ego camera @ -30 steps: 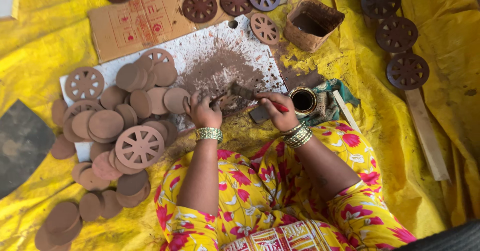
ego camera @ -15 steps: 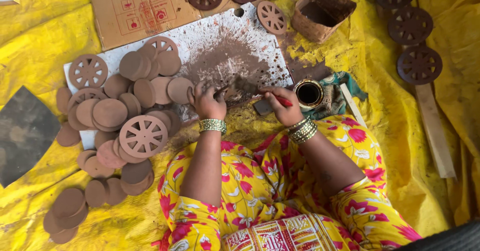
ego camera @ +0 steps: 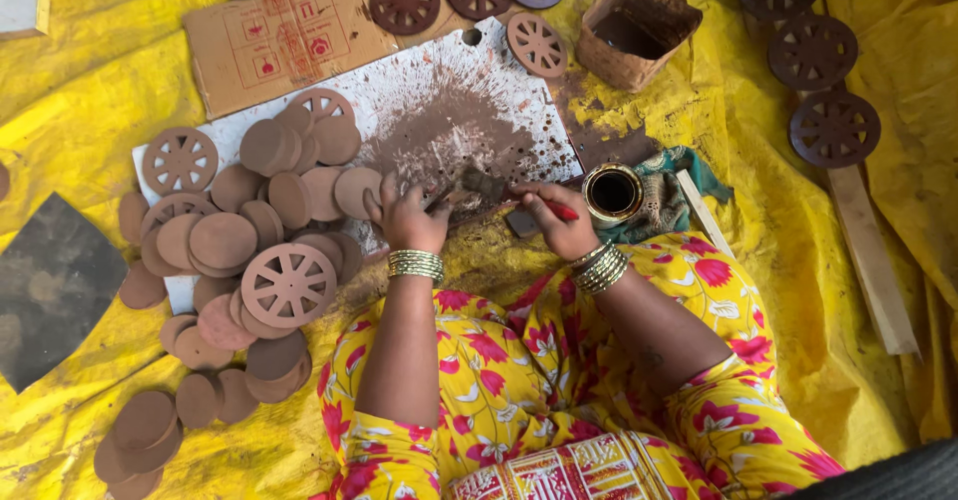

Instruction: The person sits on the floor and paints wheel-shaped wooden cutouts with brown pigment using a brush, holding each piece steady with one hand while brushing the face and spokes. Finished pieces are set aside on a cardboard sheet as unpainted cutouts are taken from a pile.

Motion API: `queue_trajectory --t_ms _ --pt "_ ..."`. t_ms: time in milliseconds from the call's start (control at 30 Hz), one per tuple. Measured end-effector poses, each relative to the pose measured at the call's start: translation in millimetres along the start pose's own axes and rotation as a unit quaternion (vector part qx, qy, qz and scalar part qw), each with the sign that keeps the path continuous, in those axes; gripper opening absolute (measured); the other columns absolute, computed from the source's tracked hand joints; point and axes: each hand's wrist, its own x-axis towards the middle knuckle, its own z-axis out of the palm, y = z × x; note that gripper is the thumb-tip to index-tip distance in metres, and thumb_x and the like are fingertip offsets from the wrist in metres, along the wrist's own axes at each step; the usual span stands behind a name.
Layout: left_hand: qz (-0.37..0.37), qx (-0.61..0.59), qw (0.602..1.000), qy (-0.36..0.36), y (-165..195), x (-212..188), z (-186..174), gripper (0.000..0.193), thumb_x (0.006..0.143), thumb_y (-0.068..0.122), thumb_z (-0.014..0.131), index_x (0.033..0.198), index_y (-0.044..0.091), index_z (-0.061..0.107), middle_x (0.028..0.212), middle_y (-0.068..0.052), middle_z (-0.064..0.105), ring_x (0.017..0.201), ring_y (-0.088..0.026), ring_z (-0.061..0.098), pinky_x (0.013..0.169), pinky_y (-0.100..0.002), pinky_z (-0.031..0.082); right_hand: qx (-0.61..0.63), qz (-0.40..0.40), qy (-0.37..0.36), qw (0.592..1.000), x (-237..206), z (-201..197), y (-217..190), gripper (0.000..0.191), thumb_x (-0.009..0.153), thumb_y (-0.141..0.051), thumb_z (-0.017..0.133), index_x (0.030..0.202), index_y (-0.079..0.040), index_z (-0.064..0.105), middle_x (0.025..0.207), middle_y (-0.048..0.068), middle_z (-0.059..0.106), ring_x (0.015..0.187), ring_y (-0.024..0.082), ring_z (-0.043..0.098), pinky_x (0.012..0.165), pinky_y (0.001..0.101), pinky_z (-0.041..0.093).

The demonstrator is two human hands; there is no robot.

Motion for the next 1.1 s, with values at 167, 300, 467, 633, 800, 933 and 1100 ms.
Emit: queue_trajectory --t_ms 167,300,467,633,800,933,1100 --pt "0.011 0.061 0.998 0.020 13 -8 -4 0.025 0.070 0.021 0.084 0.094 0.017 0.082 0.146 -0.004 0.053 0.145 -0.047 0.026 0.114 -0.064 0.022 0.038 0.004 -0.016 0.999 -1 0 -1 0.021 0.105 -0.010 0.059 0.118 -0.001 0.073 0.108 0.010 0.076 0.099 0.016 0.071 0.089 0.0307 0.057" --pt "0.054 0.029 0.996 0.062 3 -4 2 0.027 0.073 0.018 0.082 0.099 0.015 0.082 0.144 -0.003 0.057 0.147 -0.045 0.031 0.119 -0.059 0.026 -0.018 0.062 0.060 0.996 12 -10 -3 0.021 0.104 -0.011 0.059 0.115 -0.001 0.073 0.104 0.009 0.078 0.095 0.017 0.072 0.086 0.0305 0.057" --pt "0.065 0.007 0.996 0.062 -8 -1 16 0.027 0.072 0.018 0.084 0.097 0.010 0.080 0.141 -0.008 0.057 0.144 -0.046 0.033 0.120 -0.056 0.027 -0.030 -0.032 0.018 0.999 6 -10 -8 0.021 0.102 -0.010 0.061 0.114 0.001 0.073 0.105 0.013 0.076 0.096 0.020 0.072 0.087 0.0318 0.057" --pt "0.036 0.002 0.997 0.061 -15 3 22 0.027 0.071 0.018 0.085 0.097 0.012 0.081 0.138 -0.006 0.059 0.142 -0.045 0.033 0.117 -0.057 0.025 -0.038 0.007 0.035 0.999 15 -11 2 0.022 0.103 -0.013 0.059 0.115 -0.002 0.074 0.106 0.011 0.078 0.097 0.019 0.075 0.088 0.0317 0.059" --pt "0.019 0.015 0.998 0.058 -17 6 23 0.017 0.075 0.017 0.083 0.092 0.016 0.081 0.138 -0.003 0.059 0.143 -0.044 0.033 0.118 -0.058 0.028 -0.018 -0.065 0.013 0.998 13 -9 19 0.023 0.104 -0.016 0.058 0.119 -0.004 0.073 0.106 0.010 0.077 0.095 0.018 0.075 0.087 0.0310 0.063" --pt "-0.034 0.006 0.998 0.045 -16 8 23 0.014 0.077 0.021 0.084 0.091 0.018 0.081 0.138 0.000 0.059 0.144 -0.043 0.032 0.110 -0.065 0.029 0.002 0.015 0.028 1.000 14 0 29 0.024 0.103 -0.015 0.059 0.119 -0.002 0.073 0.105 0.011 0.078 0.094 0.018 0.074 0.085 0.0312 0.061" --pt "-0.018 0.020 0.998 0.059 -23 13 27 0.017 0.077 0.021 0.083 0.094 0.017 0.081 0.139 -0.001 0.058 0.142 -0.044 0.032 0.112 -0.063 0.031 0.069 0.072 0.076 0.992 22 3 42 0.025 0.104 -0.017 0.059 0.120 -0.003 0.072 0.103 0.009 0.076 0.090 0.014 0.070 0.084 0.0318 0.059"
